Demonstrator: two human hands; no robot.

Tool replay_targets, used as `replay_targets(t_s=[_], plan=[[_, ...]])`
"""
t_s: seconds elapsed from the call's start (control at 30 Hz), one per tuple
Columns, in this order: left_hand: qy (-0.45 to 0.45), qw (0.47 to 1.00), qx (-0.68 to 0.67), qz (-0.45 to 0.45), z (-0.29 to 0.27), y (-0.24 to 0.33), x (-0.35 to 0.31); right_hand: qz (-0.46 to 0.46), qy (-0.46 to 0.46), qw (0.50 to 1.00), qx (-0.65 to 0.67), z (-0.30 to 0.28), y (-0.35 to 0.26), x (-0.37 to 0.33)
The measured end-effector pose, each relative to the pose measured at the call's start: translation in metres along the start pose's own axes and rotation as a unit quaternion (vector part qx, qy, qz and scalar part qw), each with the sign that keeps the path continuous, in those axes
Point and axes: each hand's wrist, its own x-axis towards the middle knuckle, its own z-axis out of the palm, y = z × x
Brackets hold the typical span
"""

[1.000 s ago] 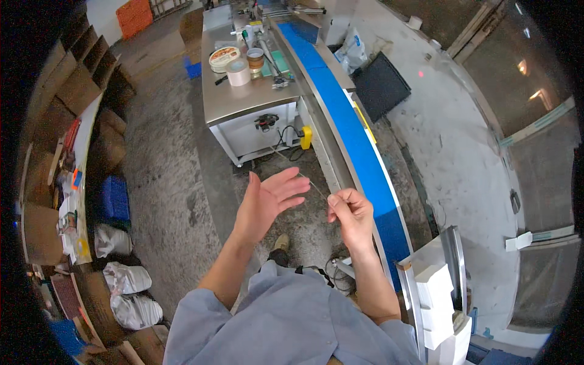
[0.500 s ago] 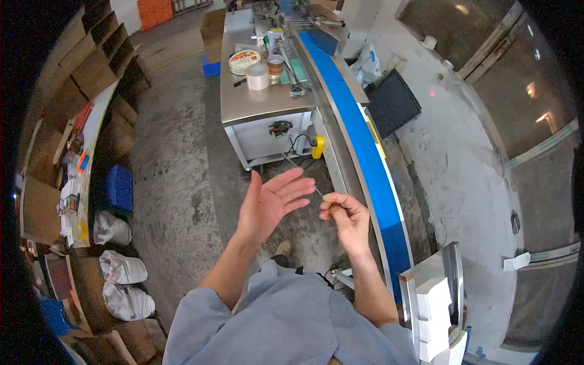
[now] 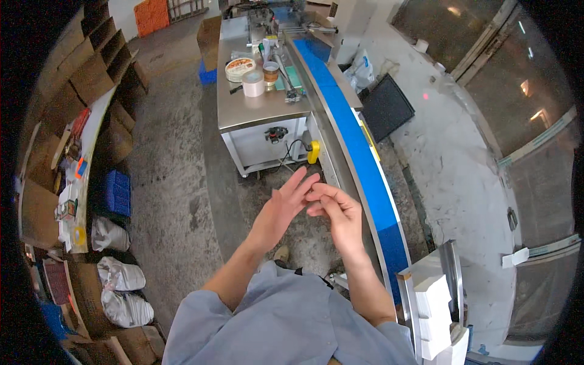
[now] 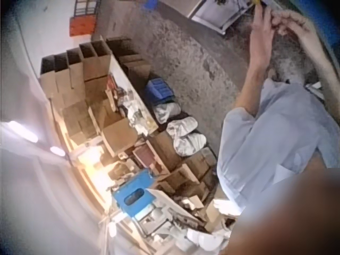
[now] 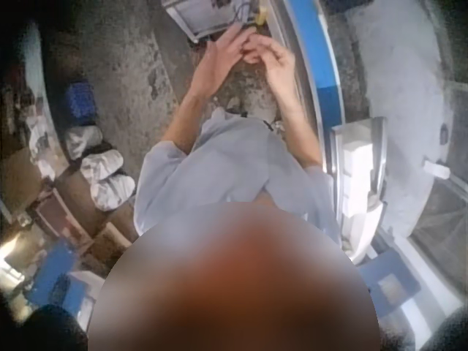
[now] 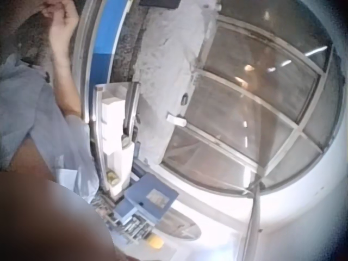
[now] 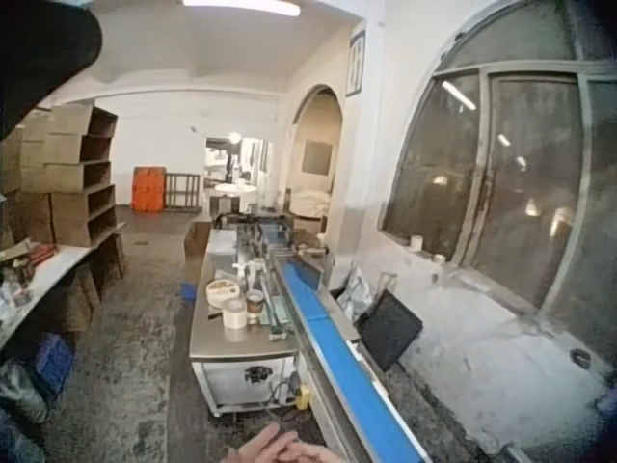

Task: Manually organizing stacks of paper napkins and placing them onto an industrial conveyor belt.

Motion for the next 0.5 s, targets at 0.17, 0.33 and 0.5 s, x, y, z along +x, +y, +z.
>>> replay_targets(t_s=[0.17,0.33,0.5], plan=[[0.03,0.99,0.123,0.067,0.004,-0.01,-0.004,0.048,-0.047,0.988,0.137,-0.006,0.001,-0.003],[0.1,0.981,0.159,0.047,0.014,-0.006,-0.002,0.056,-0.098,0.973,0.199,-0.003,0.005,-0.008],[0.182,0.949,0.217,0.135,0.009,-0.016,-0.001,0.055,-0.122,0.971,0.197,0.002,0.014,-0.017]])
